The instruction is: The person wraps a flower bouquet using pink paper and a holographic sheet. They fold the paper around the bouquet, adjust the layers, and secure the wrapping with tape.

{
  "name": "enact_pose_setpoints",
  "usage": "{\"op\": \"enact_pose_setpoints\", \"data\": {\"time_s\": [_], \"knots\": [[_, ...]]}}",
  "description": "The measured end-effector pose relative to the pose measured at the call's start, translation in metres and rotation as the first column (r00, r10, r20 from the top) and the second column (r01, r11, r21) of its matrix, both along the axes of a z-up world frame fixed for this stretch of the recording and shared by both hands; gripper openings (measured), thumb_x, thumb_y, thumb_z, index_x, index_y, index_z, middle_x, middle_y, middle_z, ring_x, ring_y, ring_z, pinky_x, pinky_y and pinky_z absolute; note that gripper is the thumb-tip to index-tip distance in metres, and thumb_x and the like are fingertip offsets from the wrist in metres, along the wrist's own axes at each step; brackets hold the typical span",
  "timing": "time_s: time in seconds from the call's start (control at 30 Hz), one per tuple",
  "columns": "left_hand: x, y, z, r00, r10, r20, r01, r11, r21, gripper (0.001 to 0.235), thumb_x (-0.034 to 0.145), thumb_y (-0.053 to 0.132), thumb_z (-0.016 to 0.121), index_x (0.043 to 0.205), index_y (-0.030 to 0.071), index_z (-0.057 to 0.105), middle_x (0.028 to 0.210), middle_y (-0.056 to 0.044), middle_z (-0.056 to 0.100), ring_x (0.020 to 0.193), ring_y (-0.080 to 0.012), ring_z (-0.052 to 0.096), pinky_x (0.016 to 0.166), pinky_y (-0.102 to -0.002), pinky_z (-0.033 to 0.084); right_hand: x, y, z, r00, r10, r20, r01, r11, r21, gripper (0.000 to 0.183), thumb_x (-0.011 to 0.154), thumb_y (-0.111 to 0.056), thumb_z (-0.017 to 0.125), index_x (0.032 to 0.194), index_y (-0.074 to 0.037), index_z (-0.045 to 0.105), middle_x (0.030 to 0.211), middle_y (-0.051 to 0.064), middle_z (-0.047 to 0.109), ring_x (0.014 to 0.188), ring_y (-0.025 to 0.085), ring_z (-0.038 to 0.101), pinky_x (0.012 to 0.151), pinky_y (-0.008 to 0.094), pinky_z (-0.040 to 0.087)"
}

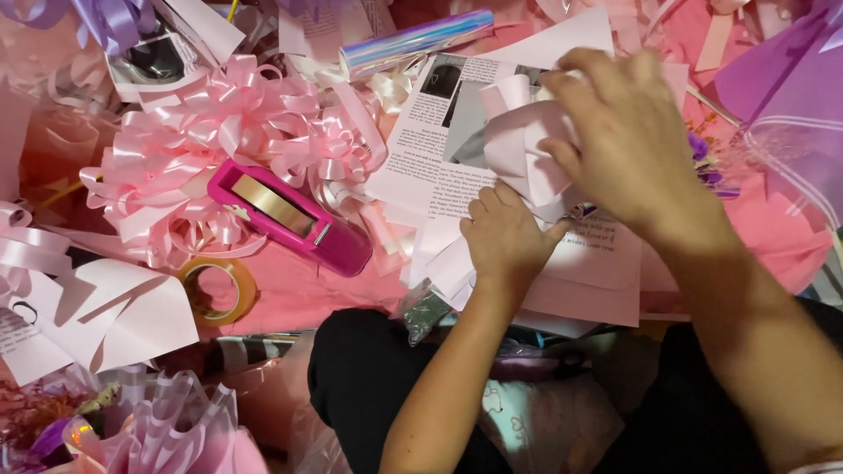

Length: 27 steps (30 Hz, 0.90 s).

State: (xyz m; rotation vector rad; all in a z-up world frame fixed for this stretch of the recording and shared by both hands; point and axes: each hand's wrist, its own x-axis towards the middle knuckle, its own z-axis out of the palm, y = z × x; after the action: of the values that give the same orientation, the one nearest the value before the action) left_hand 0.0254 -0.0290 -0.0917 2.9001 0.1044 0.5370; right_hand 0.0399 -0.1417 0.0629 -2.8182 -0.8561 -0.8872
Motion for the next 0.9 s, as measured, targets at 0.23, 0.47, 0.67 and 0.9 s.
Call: {"op": "enact_pose_setpoints", "data": {"time_s": [0.23, 0.47, 0.67, 0.9], "knots": [[-0.004, -0.002, -0.003, 0.990, 0.044, 0.133, -0.044, 0.999, -0.002, 0.104, 0.050, 0.096, 0.068, 0.105, 0.008, 0.055, 0.098, -0.007, 0.059, 0.085, -0.0262, 0.059, 0.070, -0.043, 0.048, 0.051, 0.031, 0.029, 0.733, 0.021, -0.680, 0.133, 0.976, 0.173, 0.010, 0.094, -0.021, 0.073, 0.097, -0.021, 0.082, 0.069, -0.001, 0.075, 0.075, 0.012, 0.064, 0.075, 0.032, 0.044], [-0.008, 0.000, -0.001, 0.984, 0.058, 0.170, -0.061, 0.998, 0.016, 0.108, 0.041, 0.105, 0.050, 0.097, 0.013, 0.051, 0.093, -0.002, 0.056, 0.081, -0.0220, 0.057, 0.063, -0.038, 0.047, 0.063, -0.004, 0.035, 0.624, 0.057, -0.779, 0.264, 0.923, 0.279, 0.031, 0.106, -0.027, 0.070, 0.080, -0.010, 0.073, 0.060, 0.003, 0.058, 0.058, 0.012, 0.045, 0.054, 0.029, 0.030], [-0.011, 0.000, 0.003, 0.974, 0.084, 0.211, -0.100, 0.993, 0.069, 0.108, 0.039, 0.107, 0.047, 0.093, 0.014, 0.049, 0.091, 0.000, 0.054, 0.078, -0.0192, 0.056, 0.062, -0.035, 0.044, 0.055, 0.012, 0.045, 0.560, 0.131, -0.818, 0.331, 0.870, 0.366, 0.022, 0.109, -0.017, 0.064, 0.094, -0.003, 0.072, 0.074, 0.015, 0.074, 0.064, 0.016, 0.065, 0.064, 0.028, 0.049], [-0.025, 0.010, 0.015, 0.916, 0.069, 0.396, -0.089, 0.996, 0.032, 0.092, 0.062, 0.094, 0.003, 0.083, 0.015, 0.044, 0.080, 0.001, 0.046, 0.065, -0.0174, 0.048, 0.052, -0.032, 0.035, 0.046, 0.004, 0.061, 0.645, -0.017, -0.764, 0.166, 0.979, 0.118, 0.045, 0.111, -0.032, 0.062, 0.073, -0.009, 0.065, 0.060, 0.004, 0.059, 0.056, 0.016, 0.045, 0.055, 0.034, 0.030]]}}
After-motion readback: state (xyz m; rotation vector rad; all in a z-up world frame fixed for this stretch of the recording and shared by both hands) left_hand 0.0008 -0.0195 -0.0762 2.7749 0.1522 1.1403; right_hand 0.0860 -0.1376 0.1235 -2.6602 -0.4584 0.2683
